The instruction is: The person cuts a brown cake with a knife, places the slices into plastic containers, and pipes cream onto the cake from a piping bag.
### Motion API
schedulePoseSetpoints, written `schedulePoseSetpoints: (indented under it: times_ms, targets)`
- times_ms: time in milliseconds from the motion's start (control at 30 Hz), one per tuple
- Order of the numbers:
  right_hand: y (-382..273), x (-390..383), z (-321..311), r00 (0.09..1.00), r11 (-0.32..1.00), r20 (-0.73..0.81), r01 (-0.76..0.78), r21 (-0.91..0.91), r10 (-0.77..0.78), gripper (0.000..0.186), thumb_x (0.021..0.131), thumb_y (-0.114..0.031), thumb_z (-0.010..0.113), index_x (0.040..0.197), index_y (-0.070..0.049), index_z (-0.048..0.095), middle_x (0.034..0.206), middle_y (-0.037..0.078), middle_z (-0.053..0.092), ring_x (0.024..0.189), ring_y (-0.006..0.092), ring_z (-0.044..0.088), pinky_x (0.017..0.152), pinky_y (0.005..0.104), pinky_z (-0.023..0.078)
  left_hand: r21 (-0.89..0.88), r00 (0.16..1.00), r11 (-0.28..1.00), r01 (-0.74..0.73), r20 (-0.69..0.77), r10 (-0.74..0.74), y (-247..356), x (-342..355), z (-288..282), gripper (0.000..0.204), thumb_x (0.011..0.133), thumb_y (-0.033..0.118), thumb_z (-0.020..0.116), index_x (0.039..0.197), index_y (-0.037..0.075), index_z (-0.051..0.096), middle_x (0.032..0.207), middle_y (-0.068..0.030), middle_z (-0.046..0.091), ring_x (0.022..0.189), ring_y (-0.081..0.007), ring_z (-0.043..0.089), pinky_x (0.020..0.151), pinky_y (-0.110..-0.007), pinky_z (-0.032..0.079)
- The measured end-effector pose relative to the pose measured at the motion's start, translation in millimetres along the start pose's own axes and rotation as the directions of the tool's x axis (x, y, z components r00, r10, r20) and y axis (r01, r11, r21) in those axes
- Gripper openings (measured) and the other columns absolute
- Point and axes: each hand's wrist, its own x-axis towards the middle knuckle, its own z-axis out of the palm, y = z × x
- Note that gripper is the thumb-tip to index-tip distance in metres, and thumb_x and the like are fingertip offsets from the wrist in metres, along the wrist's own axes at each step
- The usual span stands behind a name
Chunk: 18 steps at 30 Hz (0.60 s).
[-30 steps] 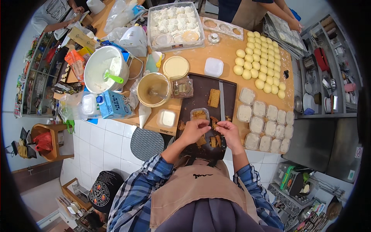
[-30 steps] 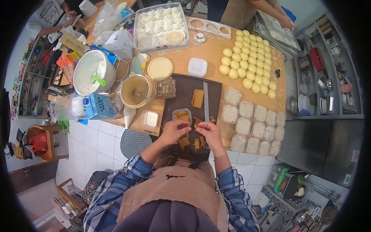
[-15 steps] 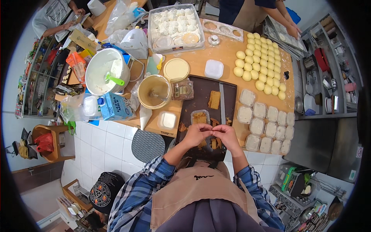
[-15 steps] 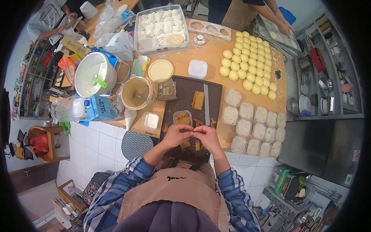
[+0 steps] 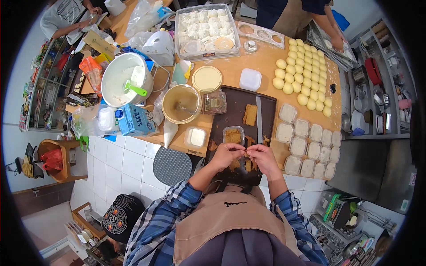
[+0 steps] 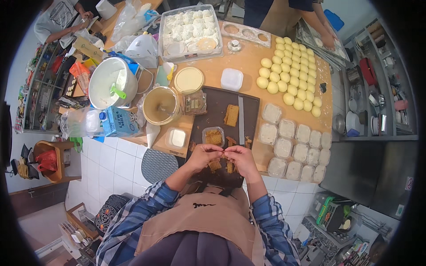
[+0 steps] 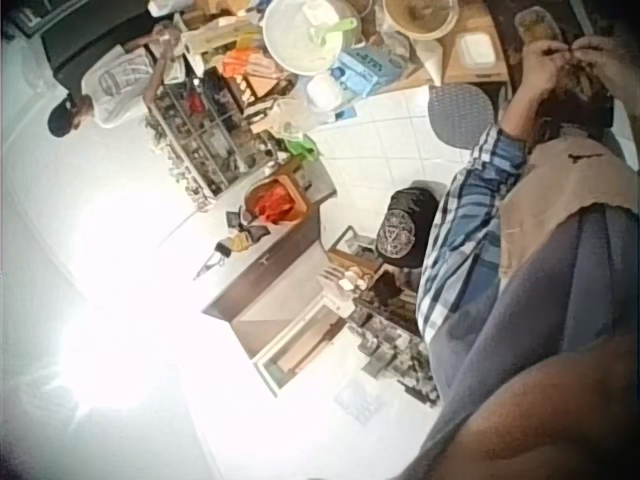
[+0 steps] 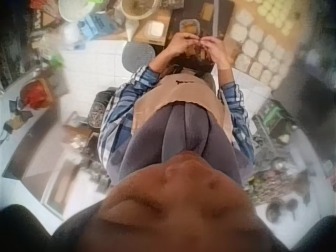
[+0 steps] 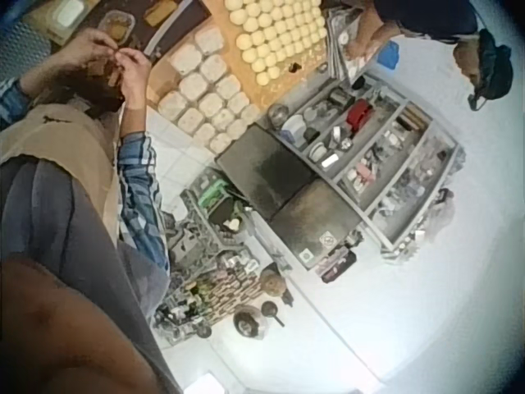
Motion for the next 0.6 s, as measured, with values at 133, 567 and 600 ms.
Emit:
schedulePoseSetpoints:
  times_ms: [133, 567, 600]
  targets:
    - [1.9, -0.1, 0.6, 1.0, 0.998, -0.013, -0.012, 0.068, 0.013, 0.009, 0.079, -0.003, 0.065, 0.088, -0.001, 0.063, 0.076, 0.003, 0.063, 0.065, 0.0091, 0.056, 0.057, 0.0208, 0.042, -0.154, 0.999, 0.987, 0.042, -0.013, -0.045, -2.4, 0.9, -1.1, 0.015, 0.082, 0.003, 0.064, 0.096, -0.001, 0.064, 0.081, -0.0055, 0.064, 0.07, -0.0107, 0.06, 0.065, -0.022, 0.051]
    - [1.2, -4.7, 2.0, 0.997, 0.981, -0.075, -0.011, 0.196, 0.026, 0.011, 0.08, -0.005, 0.065, 0.09, -0.003, 0.063, 0.076, 0.002, 0.062, 0.064, 0.01, 0.056, 0.057, 0.0224, 0.042, -0.234, 0.995, 0.97, 0.065, -0.06, -0.081, -4.3, -1.6, -1.4, 0.014, 0.082, 0.003, 0.064, 0.095, -0.001, 0.063, 0.086, -0.0075, 0.064, 0.074, -0.0133, 0.062, 0.068, -0.024, 0.053]
    - [2.6, -4.4, 1.1, 0.997, 0.981, -0.075, -0.012, 0.195, 0.027, 0.011, 0.08, -0.005, 0.065, 0.09, -0.003, 0.063, 0.076, 0.002, 0.062, 0.064, 0.01, 0.056, 0.057, 0.0224, 0.042, -0.244, 0.996, 0.968, 0.048, -0.064, -0.066, -7.0, -1.2, -1.9, 0.013, 0.082, 0.003, 0.063, 0.094, -0.001, 0.063, 0.086, -0.0078, 0.064, 0.075, -0.0137, 0.063, 0.068, -0.025, 0.053]
